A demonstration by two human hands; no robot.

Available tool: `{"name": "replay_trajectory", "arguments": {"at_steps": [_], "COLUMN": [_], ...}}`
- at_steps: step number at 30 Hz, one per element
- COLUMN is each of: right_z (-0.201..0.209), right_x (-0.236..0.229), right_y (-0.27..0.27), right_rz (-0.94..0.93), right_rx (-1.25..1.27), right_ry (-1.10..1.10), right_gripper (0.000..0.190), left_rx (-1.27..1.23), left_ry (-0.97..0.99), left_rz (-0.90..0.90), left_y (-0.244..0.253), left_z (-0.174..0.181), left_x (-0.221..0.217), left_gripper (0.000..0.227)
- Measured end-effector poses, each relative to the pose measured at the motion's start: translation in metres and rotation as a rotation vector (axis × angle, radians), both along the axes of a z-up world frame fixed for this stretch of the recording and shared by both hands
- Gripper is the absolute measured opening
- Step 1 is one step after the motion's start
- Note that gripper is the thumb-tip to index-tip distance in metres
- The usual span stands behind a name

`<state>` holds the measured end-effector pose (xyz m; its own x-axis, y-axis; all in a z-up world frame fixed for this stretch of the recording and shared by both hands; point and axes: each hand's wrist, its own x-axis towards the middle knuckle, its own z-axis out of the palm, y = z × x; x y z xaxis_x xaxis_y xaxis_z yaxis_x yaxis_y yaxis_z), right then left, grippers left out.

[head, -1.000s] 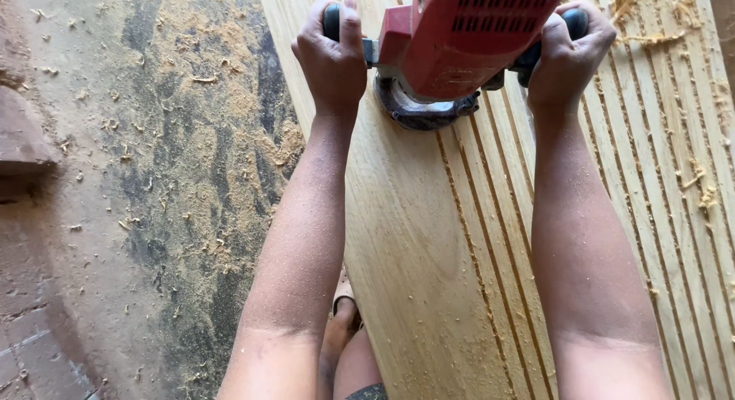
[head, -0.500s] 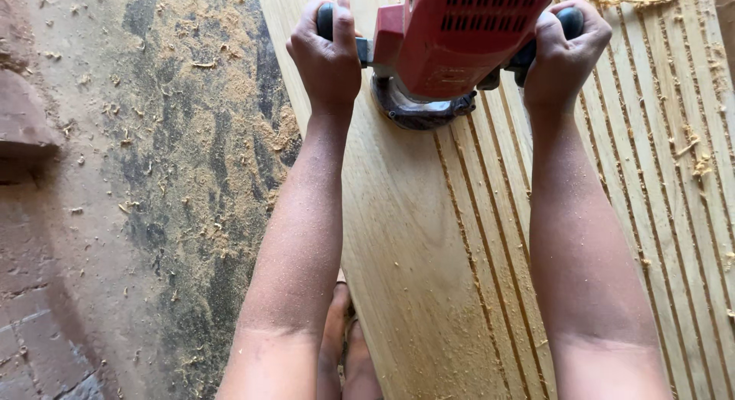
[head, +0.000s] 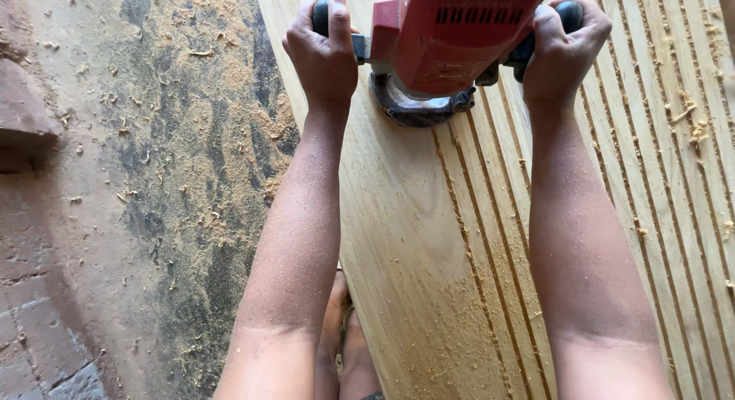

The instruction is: The person uses a red electric router to cut parallel grooves into a long wooden plank. The camera is mounted on the person's head, showing both hands guiding the tool along the wood surface. Sawdust accumulates on the floor as the grooves are formed.

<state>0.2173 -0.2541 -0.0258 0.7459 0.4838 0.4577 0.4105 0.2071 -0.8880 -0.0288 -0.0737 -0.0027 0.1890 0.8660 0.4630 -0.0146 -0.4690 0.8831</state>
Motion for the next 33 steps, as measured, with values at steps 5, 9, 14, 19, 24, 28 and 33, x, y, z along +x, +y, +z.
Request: {"name": "replay_trajectory", "arguments": {"at_steps": [5,9,14,19,24,28,33], "right_z": [0.000,-0.004,-0.011,-0.017,-0.018,-0.015,-0.013], "right_x": [-0.005,-0.005,-0.008,-0.010,-0.016,-0.021,-0.027], "right_y": [-0.013,-0.026,-0.037,-0.050,-0.064,-0.077,-0.094], "right_rz": [0.007,-0.003,-0.027,-0.063,-0.064,-0.064,-0.039], "right_rx": [0.011,-0.051,-0.020,-0.002,0.010,-0.049,-0.073], "right_ry": [0.023,0.041,0.002,-0.009,-0.094,0.009,0.009], "right_gripper": [0.013,0.014,0.012,0.013,0.014,0.013,0.013], "left_rx": [0.003,0.020,0.022,0.006,0.009,-0.002,-0.006], "left_ry": [-0.004,0.018,0.000,-0.007,-0.007,0.033,0.008], "left_rz": [0.029,0.048,0.023,0.000,0.023,0.045,0.029], "left_y": [-0.015,-0.024,-0.035,-0.048,-0.063,-0.076,-0.093], "left_z": [-0.001,-0.001,-0.003,-0.003,-0.002,-0.001,-0.001], "left_x": [-0.004,-0.007,-0.013,-0.017,-0.023,-0.028,-0.034], "left_gripper": [0.033,0.034,0.033,0.032,0.032,0.034,0.032]}}
